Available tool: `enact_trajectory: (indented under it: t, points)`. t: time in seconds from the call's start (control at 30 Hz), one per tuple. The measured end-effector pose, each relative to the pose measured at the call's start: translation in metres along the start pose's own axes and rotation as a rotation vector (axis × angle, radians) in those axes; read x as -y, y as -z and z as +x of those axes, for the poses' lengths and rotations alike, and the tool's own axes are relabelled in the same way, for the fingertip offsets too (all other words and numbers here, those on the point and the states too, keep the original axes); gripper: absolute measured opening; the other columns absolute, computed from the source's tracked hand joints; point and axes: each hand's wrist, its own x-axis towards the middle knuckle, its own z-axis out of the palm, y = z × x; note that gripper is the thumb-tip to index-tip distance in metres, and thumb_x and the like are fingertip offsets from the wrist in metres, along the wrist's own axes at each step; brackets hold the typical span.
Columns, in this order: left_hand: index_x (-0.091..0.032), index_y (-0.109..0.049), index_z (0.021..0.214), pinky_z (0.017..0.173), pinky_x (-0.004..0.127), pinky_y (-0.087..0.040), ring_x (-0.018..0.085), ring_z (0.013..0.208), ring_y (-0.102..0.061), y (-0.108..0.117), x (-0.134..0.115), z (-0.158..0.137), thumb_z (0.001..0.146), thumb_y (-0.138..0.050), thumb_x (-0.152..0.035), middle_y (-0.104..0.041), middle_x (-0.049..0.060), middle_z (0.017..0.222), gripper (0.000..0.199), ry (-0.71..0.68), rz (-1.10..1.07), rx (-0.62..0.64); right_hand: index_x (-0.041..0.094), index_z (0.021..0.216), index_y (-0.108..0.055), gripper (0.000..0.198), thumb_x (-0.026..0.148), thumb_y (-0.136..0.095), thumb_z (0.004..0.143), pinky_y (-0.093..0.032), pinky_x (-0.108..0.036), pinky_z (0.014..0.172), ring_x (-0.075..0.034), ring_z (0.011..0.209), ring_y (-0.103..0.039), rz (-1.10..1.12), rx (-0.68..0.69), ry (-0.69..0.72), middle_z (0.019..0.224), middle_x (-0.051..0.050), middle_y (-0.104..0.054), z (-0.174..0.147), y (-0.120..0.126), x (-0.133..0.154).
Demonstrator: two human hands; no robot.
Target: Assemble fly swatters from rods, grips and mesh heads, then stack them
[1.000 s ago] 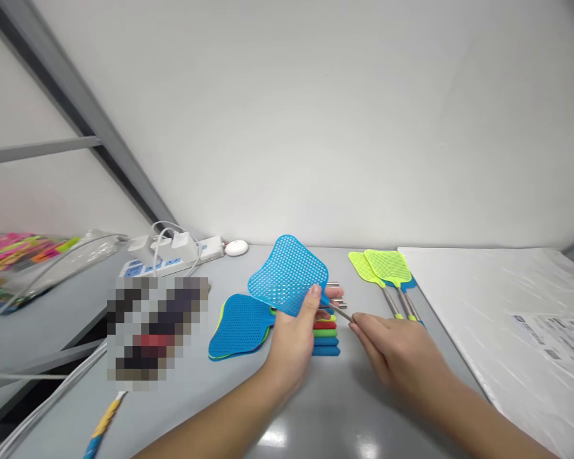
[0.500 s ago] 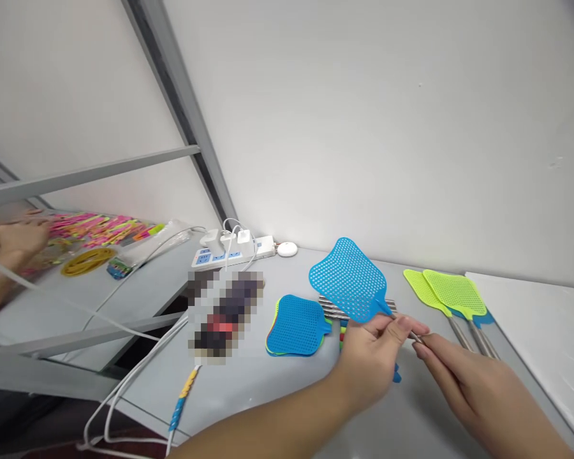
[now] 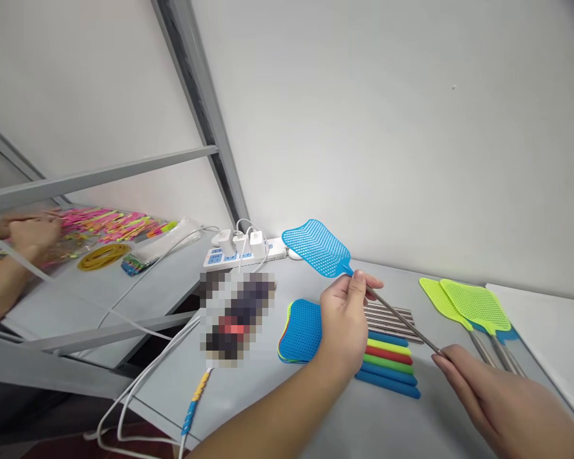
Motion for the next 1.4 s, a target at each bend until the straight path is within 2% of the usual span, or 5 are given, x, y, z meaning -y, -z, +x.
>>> enact_trajectory:
  t: [0.2, 0.4, 0.73, 1.13, 1.4]
  points:
    - [-0.018, -0.058, 0.079, 0.069, 0.025, -0.043, 0.013, 0.068, -0.051, -0.018, 0.018, -0.027, 0.090, -0.048, -0.050, -0.060, 0.003, 0.077, 0.036, 0.038, 0.026, -0.005, 0.024, 0.073, -0.052, 0.035, 0.040, -0.035, 0.099, -0.028, -0.027, 0.044, -0.014, 0.041, -0.053, 0.027, -0.037, 0.055, 0.052, 0.003, -0.055, -0.001, 0.001, -0.009]
    - [-0.019, -0.048, 0.058, 0.066, 0.028, -0.037, 0.015, 0.065, -0.045, -0.020, 0.036, -0.049, 0.093, -0.041, -0.051, -0.046, 0.002, 0.064, 0.048, -0.019, 0.256, 0.426, 0.022, 0.074, -0.053, 0.031, 0.033, -0.039, 0.099, -0.028, -0.027, 0.052, -0.013, 0.049, -0.054, 0.056, -0.108, 0.118, 0.058, 0.003, -0.056, 0.000, 0.007, -0.009]
    - [-0.019, -0.038, 0.055, 0.056, 0.025, -0.028, 0.012, 0.058, -0.034, -0.018, 0.036, -0.041, 0.089, -0.046, -0.054, -0.034, -0.002, 0.058, 0.049, 0.014, 0.308, 0.503, 0.022, 0.068, -0.047, 0.036, 0.031, -0.034, 0.101, -0.020, -0.028, 0.050, -0.012, 0.044, -0.047, 0.049, -0.122, 0.117, 0.053, 0.004, -0.052, 0.012, 0.010, 0.005]
    - [-0.020, -0.036, 0.055, 0.052, 0.027, -0.023, 0.012, 0.053, -0.027, 0.007, 0.006, 0.002, 0.091, -0.044, -0.041, -0.028, -0.003, 0.056, 0.042, -0.192, 0.254, 0.105, 0.022, 0.075, -0.046, 0.031, 0.035, -0.035, 0.101, -0.024, -0.025, 0.053, -0.012, 0.054, -0.051, 0.133, 0.118, 0.043, 0.062, 0.005, -0.058, 0.019, 0.030, -0.029]
    - [-0.020, -0.035, 0.055, 0.054, 0.028, -0.025, 0.013, 0.054, -0.028, 0.003, 0.014, -0.005, 0.094, -0.041, -0.040, -0.031, -0.003, 0.056, 0.044, -0.224, 0.154, 0.155, 0.022, 0.079, -0.049, 0.028, 0.034, -0.035, 0.101, -0.025, -0.027, 0.054, -0.014, 0.060, -0.053, 0.088, 0.082, 0.037, 0.069, 0.003, -0.059, 0.012, 0.022, -0.042]
